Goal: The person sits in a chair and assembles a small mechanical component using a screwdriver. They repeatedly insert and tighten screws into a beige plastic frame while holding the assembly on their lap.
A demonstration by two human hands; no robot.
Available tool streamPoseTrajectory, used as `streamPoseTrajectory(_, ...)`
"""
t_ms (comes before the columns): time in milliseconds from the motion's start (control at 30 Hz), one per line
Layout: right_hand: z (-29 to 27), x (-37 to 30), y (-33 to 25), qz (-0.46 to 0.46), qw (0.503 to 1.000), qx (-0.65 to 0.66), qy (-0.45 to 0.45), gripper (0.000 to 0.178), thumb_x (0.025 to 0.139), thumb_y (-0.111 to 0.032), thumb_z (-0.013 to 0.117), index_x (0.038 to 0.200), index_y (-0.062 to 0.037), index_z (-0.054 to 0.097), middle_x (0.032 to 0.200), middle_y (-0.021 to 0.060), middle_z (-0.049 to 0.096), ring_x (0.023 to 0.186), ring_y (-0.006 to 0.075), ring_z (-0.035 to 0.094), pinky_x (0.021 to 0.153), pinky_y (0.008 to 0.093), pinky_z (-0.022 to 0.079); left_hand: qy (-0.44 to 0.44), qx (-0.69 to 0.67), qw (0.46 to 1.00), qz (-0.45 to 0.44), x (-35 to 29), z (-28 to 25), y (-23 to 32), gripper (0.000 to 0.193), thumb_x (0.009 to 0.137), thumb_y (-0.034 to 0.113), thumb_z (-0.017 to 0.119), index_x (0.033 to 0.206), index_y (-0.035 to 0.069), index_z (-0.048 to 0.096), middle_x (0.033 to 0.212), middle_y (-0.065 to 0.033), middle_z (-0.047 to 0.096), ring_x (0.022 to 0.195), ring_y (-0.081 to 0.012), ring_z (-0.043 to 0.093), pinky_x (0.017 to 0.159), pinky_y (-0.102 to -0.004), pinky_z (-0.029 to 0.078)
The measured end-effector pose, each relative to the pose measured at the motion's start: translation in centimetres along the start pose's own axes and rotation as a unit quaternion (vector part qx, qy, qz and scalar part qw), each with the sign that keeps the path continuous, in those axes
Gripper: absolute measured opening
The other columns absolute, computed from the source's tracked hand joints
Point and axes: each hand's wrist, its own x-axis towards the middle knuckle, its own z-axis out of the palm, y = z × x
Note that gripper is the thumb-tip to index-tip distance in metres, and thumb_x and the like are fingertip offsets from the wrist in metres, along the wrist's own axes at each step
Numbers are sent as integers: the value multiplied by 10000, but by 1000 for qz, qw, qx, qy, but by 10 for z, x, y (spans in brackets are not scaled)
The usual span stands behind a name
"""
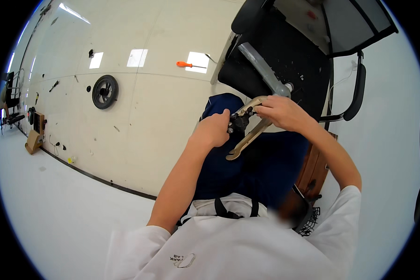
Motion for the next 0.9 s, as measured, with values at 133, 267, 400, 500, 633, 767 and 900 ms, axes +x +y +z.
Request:
streamPoseTrajectory(133, -3, 7, 16, -91, 994, -50, -27, 223, 804, -32, 638, 1003, -126, 602, 832, 18, 568, 824, 188, 579, 718, 327, 435, -13, -18, 1000, -15, 0, 4, -2, 412, 801, 14, 612, 1189, 18, 473, 967, -223, 679, 954, -406, 658, 806, -488, 528)
streamPoseTrajectory(267, -10, 11, 25, -153, 981, -105, -52, 192, 811, -68, 637, 986, -131, 590, 816, 9, 548, 801, 181, 558, 724, 315, 434, -20, -21, 1000, -2, 3, 5, -1, 417, 795, 9, 612, 1189, 10, 472, 963, -225, 679, 947, -404, 660, 800, -492, 528)
streamPoseTrajectory(400, -15, 24, 34, -254, 955, -154, -31, 173, 810, -116, 637, 969, -126, 571, 798, -1, 521, 771, 173, 537, 710, 300, 430, -7, -28, 1000, -3, 3, 7, -2, 431, 789, 3, 613, 1198, 4, 475, 966, -218, 672, 950, -401, 657, 793, -492, 529)
streamPoseTrajectory(500, -16, 33, 45, -315, 936, -153, -30, 183, 807, -128, 637, 974, -122, 560, 790, -4, 512, 749, 168, 528, 683, 294, 429, 6, -30, 1000, 0, 2, 8, -3, 433, 788, 2, 615, 1199, 6, 479, 969, -211, 666, 956, -398, 654, 790, -489, 531)
streamPoseTrajectory(633, -19, 45, 55, -384, 912, -144, -34, 191, 793, -123, 656, 956, -99, 557, 748, 4, 483, 703, 167, 518, 607, 293, 419, -4, -31, 1000, -6, 3, 8, 1, 419, 789, 9, 634, 1179, -1, 479, 973, -211, 664, 960, -397, 653, 792, -489, 533)
streamPoseTrajectory(767, -21, 50, 52, -367, 916, -152, -62, 200, 792, -119, 670, 953, -92, 554, 725, 1, 481, 669, 160, 521, 580, 288, 421, -20, -31, 999, -9, 4, 8, 0, 437, 785, 19, 660, 1179, -19, 475, 972, -219, 665, 961, -401, 652, 795, -489, 535)
streamPoseTrajectory(900, -8, 29, 45, -309, 937, -159, -33, 158, 821, -134, 628, 950, -111, 539, 710, -20, 493, 663, 147, 545, 573, 276, 419, -14, -41, 999, -6, 0, 7, 0, 435, 786, 27, 670, 1172, -30, 476, 974, -226, 668, 965, -405, 652, 800, -487, 537)
